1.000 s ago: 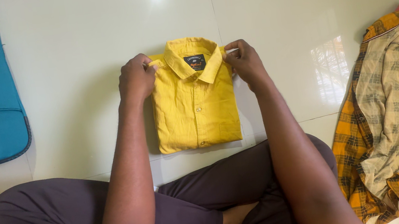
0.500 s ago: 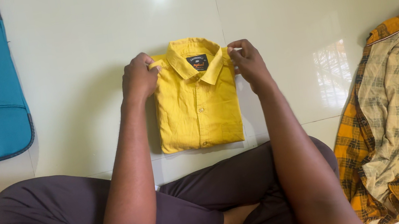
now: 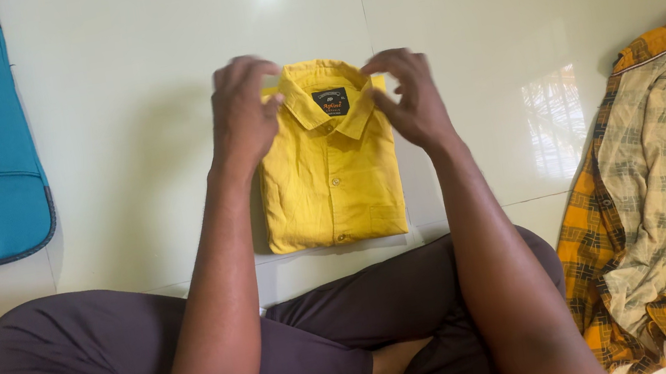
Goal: The person smooths a yellow shirt on the floor, folds the sleeves inward, folds the sides of the shirt, and then rolls or folds it into a compact square before placing it into a blue bag.
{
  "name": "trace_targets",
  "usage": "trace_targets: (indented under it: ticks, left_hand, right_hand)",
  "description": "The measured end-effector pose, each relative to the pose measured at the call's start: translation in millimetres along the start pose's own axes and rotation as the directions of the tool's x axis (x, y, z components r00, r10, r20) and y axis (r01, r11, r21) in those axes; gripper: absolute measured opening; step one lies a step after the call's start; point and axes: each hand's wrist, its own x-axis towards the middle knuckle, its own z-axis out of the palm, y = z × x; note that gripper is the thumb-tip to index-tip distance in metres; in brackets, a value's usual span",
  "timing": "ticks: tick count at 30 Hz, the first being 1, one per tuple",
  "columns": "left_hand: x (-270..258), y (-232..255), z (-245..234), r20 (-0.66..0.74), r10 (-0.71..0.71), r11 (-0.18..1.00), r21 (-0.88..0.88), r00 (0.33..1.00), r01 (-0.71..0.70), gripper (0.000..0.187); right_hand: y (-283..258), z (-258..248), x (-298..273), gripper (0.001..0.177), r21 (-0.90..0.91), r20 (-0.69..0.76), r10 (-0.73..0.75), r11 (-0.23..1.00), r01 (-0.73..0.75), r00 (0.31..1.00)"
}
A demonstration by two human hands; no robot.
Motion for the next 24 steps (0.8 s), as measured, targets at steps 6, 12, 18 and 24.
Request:
trace_targets:
  ticks: [6,12,18,24]
  left_hand:
    - [-5.7,36.7,0.5,0.279,0.156,0.987,-0.078,0.948,-0.140,0.046]
    - [-6.5,44.0,14.3,0.244,0.130,0.989,0.042,0.961,-0.144,0.034]
    - [-8.2,39.2,20.8,0.236,0.131,0.986,0.073,0.963,-0.152,0.016]
    - [-6.1,41.8,17.5,0.223,0.164,0.982,0.057,0.961,-0.181,0.022]
  right_hand:
    - [-34.6,11.0,-9.1,0.034,-0.227,0.251,-0.190,0.942,0.248,0.949]
    - [-34.2,23.8,-8.9,0.026,-0.295,0.204,-0.104,0.942,0.162,0.973]
    - [-27.0,33.3,-9.6,0.032,-0.300,0.182,-0.109,0.940,0.160,0.977]
    - [-24.9,41.7,-10.1,0.044,-0.304,0.136,-0.136,0.937,0.172,0.981]
